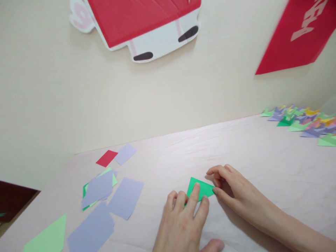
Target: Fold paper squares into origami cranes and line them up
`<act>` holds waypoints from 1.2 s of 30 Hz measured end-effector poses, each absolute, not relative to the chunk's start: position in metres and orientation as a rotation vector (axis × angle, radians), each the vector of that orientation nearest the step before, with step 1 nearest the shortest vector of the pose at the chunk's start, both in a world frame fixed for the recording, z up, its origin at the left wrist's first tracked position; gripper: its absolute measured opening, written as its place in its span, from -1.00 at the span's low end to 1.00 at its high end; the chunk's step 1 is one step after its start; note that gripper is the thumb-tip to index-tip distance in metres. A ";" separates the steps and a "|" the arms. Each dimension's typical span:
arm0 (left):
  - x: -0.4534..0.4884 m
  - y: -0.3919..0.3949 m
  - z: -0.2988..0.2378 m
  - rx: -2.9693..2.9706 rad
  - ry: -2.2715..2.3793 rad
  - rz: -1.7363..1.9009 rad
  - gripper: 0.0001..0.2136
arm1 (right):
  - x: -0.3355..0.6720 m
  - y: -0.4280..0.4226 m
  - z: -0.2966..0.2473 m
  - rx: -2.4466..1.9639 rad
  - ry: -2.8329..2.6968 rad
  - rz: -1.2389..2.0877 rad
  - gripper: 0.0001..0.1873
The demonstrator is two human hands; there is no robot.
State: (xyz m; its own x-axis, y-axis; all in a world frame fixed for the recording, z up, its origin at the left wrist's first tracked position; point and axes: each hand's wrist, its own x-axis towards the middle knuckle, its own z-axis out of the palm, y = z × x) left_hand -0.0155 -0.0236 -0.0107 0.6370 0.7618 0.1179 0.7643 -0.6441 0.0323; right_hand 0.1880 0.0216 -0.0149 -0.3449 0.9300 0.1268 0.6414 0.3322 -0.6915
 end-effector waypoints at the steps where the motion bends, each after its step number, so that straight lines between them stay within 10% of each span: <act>1: -0.016 -0.023 -0.011 -2.835 -1.329 -0.196 -0.35 | 0.187 0.022 -0.015 -1.375 -2.079 0.727 -0.75; 22: -0.020 -0.043 -0.014 -2.601 -1.409 -0.321 -0.47 | 0.198 0.030 -0.009 -1.268 -2.103 0.882 -0.55; 36: -0.020 -0.050 0.001 -2.356 -1.772 -0.384 -0.92 | 0.169 -0.014 0.022 -0.910 -2.097 0.816 -0.67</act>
